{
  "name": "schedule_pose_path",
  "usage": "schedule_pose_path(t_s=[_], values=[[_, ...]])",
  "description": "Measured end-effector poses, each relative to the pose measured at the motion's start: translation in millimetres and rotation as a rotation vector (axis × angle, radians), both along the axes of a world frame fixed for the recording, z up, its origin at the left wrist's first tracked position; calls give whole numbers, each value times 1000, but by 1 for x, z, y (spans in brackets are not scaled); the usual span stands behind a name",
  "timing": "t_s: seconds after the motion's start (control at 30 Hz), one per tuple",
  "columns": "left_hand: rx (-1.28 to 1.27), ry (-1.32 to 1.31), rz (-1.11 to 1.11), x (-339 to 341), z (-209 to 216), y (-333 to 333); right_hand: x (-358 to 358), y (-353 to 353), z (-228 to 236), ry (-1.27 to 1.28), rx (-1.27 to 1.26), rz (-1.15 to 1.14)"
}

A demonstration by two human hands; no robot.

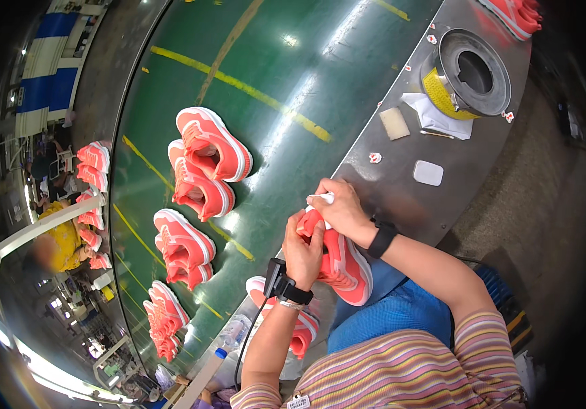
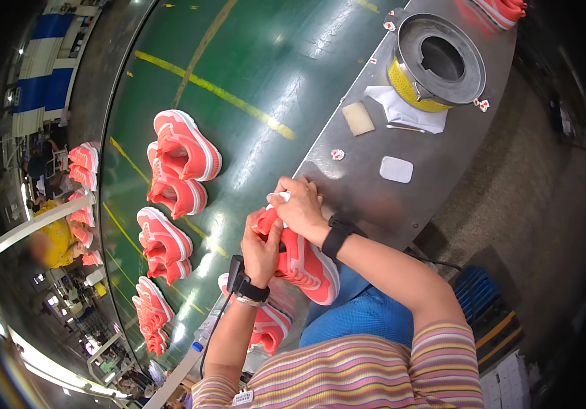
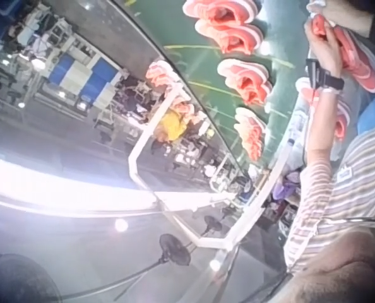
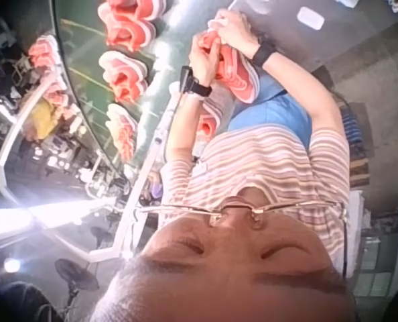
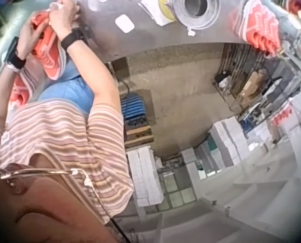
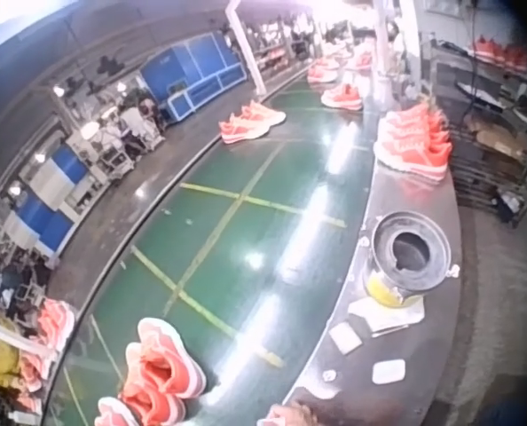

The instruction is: Cleaning and inspecting red and white sneakers on a factory assembly line.

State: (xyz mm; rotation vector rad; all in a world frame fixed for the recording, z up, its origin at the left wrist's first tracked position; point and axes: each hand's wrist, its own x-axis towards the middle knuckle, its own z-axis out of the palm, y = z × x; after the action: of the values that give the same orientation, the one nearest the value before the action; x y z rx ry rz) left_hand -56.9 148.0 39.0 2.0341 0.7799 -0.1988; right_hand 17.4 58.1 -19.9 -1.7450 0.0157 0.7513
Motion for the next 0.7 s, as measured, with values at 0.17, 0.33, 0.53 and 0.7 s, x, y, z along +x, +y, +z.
schedule_pose_path(t_s=[0.17,0.33,0.53,0.7], values=[[-66,15,53,-3,3,2,-16,-11,0,-213,72,-39],[-103,-61,-20,-9,0,12,-39,-32,5,-551,86,-113],[-358,-80,24,-22,-1,40,-65,-56,20,-359,217,-99],[-512,-66,36,-33,-11,62,-61,-41,25,-340,238,-129]])
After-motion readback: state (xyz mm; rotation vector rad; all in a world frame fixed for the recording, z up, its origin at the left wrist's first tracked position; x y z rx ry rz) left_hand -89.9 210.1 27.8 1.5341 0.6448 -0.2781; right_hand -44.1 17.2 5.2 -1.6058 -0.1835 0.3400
